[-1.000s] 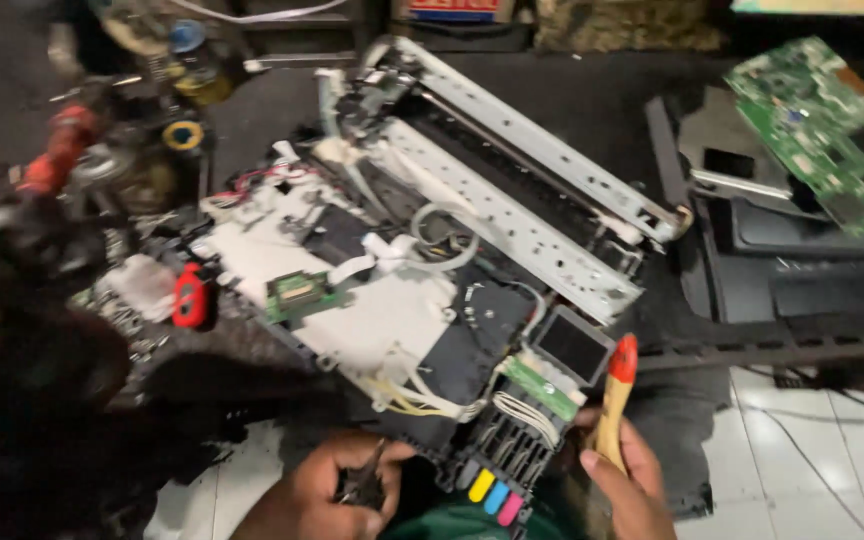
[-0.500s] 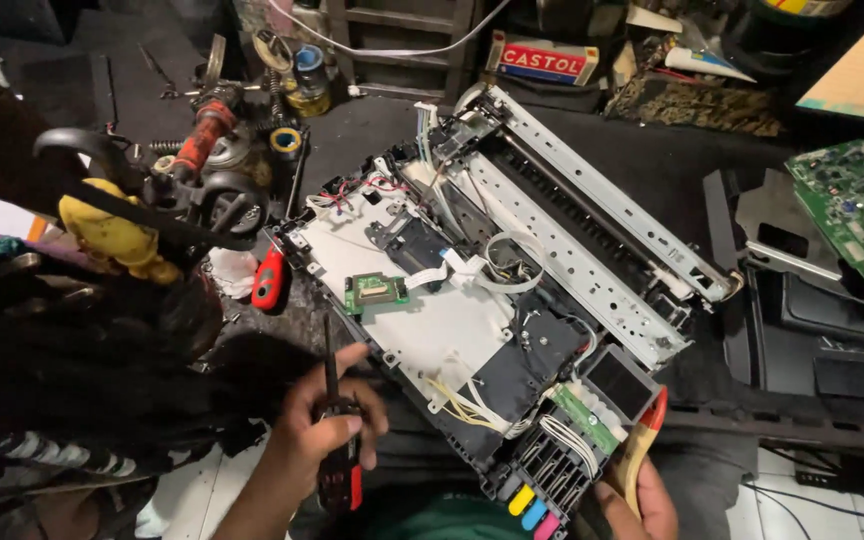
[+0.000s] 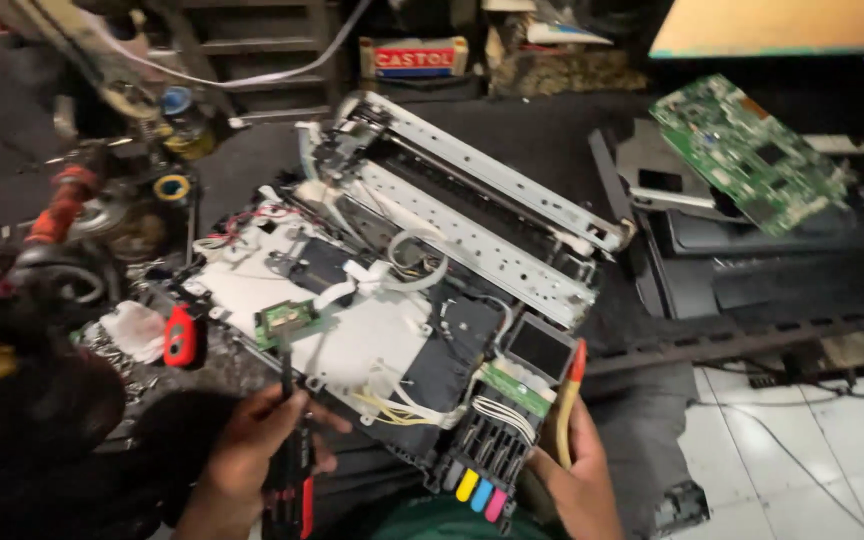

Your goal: Disassembling a printer to access internal components, removing screws with a screwdriver, and cleaning parts with a brush.

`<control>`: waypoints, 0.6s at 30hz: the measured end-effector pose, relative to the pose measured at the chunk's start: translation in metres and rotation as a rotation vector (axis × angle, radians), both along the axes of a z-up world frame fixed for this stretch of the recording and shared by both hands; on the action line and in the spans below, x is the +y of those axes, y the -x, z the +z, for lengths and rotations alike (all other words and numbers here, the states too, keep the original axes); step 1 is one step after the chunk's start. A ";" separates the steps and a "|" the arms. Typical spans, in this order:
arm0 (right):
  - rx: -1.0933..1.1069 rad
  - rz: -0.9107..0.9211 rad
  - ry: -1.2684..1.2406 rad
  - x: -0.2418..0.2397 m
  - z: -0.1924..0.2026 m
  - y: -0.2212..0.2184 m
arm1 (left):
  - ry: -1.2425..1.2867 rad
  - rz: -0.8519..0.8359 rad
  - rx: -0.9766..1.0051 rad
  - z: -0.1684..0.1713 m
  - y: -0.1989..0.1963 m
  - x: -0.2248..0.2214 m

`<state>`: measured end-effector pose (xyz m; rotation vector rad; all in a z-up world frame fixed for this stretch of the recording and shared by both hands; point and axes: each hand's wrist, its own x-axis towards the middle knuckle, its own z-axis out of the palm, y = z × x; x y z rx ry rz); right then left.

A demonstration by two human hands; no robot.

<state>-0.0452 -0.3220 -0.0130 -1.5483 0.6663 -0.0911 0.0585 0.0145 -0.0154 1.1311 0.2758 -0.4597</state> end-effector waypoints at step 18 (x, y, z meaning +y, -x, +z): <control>-0.176 0.073 0.112 -0.030 -0.034 0.019 | 0.383 0.216 -0.187 -0.021 0.018 0.003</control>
